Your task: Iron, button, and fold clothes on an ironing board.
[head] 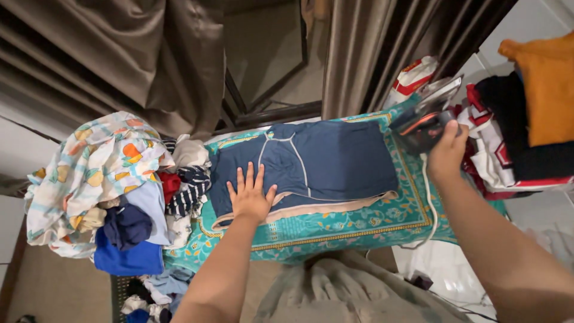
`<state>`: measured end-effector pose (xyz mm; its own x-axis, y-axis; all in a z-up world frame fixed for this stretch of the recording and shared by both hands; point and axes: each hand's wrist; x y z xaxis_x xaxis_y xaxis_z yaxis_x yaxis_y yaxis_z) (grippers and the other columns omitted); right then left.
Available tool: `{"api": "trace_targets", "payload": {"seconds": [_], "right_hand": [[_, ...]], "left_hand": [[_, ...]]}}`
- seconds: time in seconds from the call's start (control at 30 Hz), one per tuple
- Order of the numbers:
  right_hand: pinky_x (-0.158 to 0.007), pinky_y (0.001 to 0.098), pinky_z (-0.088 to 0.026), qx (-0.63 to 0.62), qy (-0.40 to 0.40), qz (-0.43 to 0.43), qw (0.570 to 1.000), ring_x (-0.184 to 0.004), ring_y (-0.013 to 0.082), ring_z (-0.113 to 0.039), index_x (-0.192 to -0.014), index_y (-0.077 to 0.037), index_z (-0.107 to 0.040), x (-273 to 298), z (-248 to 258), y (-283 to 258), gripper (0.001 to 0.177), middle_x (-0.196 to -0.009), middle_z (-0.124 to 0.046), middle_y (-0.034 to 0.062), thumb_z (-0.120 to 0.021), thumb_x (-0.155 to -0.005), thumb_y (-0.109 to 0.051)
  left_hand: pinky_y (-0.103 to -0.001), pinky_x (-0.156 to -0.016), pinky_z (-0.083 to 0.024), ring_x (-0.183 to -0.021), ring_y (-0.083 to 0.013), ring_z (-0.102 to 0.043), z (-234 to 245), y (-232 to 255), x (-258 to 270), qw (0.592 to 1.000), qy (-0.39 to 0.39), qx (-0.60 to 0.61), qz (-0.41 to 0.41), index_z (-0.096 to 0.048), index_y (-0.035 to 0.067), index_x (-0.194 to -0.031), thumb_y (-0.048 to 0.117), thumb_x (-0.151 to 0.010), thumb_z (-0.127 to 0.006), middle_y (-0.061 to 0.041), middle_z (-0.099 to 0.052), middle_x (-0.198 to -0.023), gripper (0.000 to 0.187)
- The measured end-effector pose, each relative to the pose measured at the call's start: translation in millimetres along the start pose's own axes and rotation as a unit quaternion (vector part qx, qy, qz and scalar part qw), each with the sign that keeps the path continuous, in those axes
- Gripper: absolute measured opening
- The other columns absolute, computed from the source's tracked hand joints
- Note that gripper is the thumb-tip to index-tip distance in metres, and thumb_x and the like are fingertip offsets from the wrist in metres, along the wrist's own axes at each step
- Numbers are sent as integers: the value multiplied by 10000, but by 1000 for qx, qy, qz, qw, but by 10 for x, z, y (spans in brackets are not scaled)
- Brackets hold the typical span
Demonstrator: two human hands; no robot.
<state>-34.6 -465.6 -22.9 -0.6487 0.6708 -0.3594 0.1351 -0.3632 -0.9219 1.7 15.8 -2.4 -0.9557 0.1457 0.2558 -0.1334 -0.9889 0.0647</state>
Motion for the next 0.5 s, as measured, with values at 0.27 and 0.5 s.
{"api": "trace_targets", "payload": {"seconds": [0.27, 0.5], "right_hand": [[-1030, 399, -443, 75, 62, -51, 994, -1154, 257, -570, -1375, 14, -487, 236, -16, -132, 498, -1293, -578, 178, -442, -1176, -439], [-1050, 505, -389, 261, 178, 48, 948, -1187, 392, -506, -1334, 61, -422, 645, -79, 136, 533, -1268, -480, 259, -719, -1145, -340]], "left_hand": [[-532, -1082, -340, -1298, -281, -469, 120, 217, 210, 949, 199, 131, -208, -640, 219, -1234, 402, -864, -697, -34, -566, -1289, 417], [-443, -868, -478, -1009, -285, -615, -58, 319, 81, 946, 152, 142, -247, -710, 185, -1009, 267, -926, -667, -23, -668, -995, 124]]}}
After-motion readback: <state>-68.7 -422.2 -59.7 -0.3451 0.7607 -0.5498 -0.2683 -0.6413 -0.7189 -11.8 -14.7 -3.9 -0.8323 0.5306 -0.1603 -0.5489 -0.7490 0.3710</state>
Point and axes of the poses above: each hand's wrist, its own x-axis away from the middle knuckle, its own z-axis out of the back of the hand, y = z × x
